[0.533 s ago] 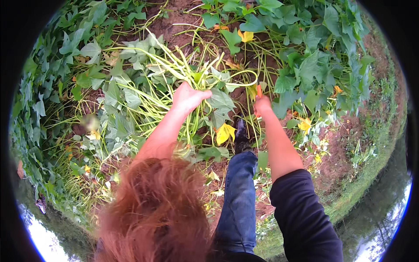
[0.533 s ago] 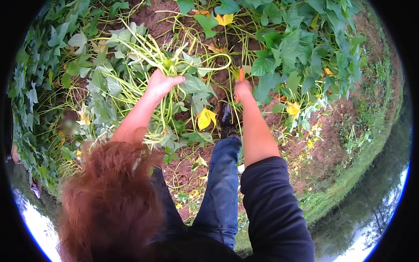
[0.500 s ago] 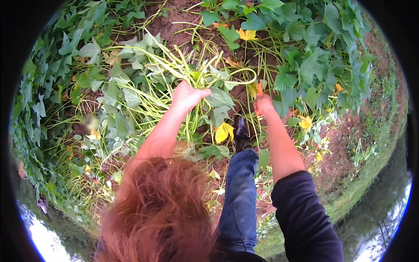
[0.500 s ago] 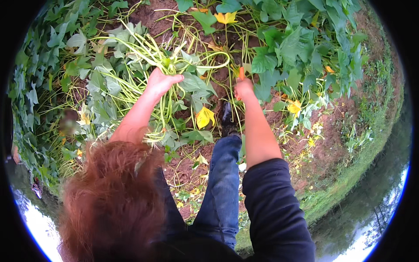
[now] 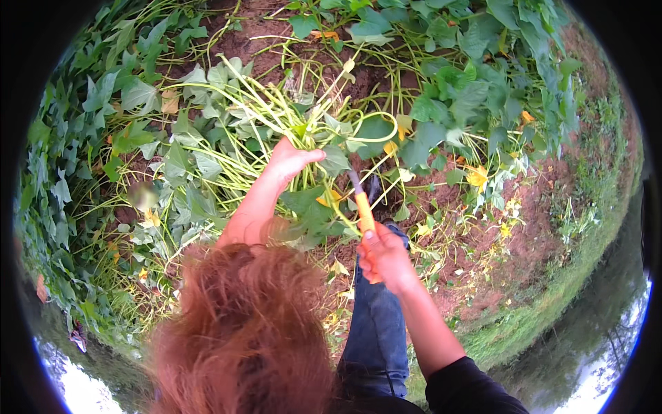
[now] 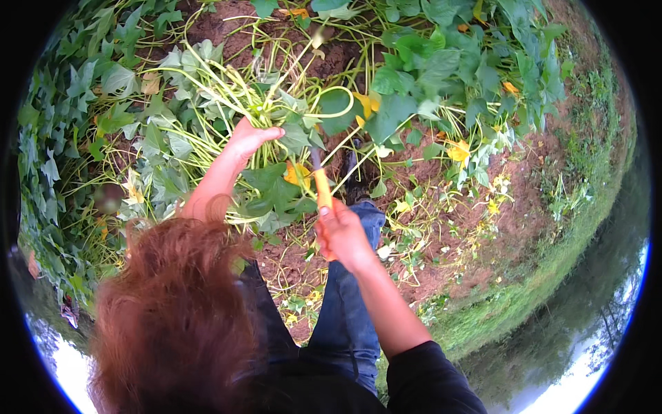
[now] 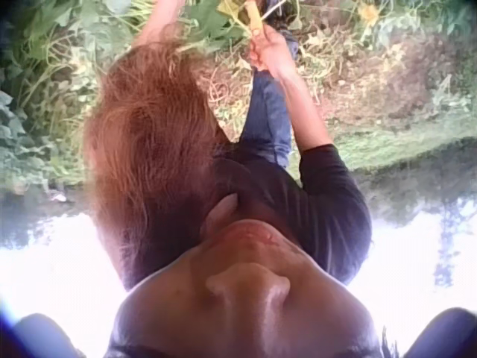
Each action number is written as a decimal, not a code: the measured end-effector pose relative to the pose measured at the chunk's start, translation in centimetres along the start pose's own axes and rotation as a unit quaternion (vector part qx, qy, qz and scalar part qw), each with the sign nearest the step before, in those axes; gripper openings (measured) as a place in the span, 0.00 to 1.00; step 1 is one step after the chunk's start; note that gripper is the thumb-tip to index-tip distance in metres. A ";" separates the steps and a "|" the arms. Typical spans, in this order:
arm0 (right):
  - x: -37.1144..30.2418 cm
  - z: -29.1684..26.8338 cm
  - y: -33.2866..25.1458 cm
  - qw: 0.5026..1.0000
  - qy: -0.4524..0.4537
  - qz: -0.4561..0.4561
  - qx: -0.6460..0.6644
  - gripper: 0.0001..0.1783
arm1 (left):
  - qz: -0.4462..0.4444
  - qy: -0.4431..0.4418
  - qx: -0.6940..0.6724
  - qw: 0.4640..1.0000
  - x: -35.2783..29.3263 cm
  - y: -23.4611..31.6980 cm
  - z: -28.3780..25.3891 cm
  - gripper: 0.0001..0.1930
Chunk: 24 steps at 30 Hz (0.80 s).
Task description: The person uses a small knife to cut long green vegetable stems from a dense patch of leafy plants. They gather the cut stems into bundles and place them on the ground, repeating the cutting and bundling process across the patch.
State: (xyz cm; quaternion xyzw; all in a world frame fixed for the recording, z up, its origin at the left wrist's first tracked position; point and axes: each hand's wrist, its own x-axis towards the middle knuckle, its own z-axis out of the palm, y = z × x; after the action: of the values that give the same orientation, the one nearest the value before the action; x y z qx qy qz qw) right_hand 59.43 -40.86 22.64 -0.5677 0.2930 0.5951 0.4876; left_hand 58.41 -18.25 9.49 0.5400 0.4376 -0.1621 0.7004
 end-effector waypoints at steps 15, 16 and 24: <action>-4.3 0.7 4.0 0.981 -0.098 -0.026 -0.167 0.16 | -0.132 -0.146 0.036 0.980 -6.1 -1.4 -6.0 0.42; -4.5 0.6 3.9 0.981 -0.102 -0.017 -0.167 0.16 | -0.134 -0.138 0.028 0.981 -7.1 -1.1 -5.9 0.40; -6.0 0.3 5.8 0.993 -0.089 0.077 -0.017 0.18 | -0.154 -0.116 -0.019 0.981 -7.0 -2.9 -7.3 0.39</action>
State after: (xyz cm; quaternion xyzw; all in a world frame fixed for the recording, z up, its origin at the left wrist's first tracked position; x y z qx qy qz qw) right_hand 53.34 -44.13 27.29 -0.4960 0.2815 0.6840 0.4548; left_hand 49.22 -14.49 12.93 0.4305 0.4339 -0.3212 0.7234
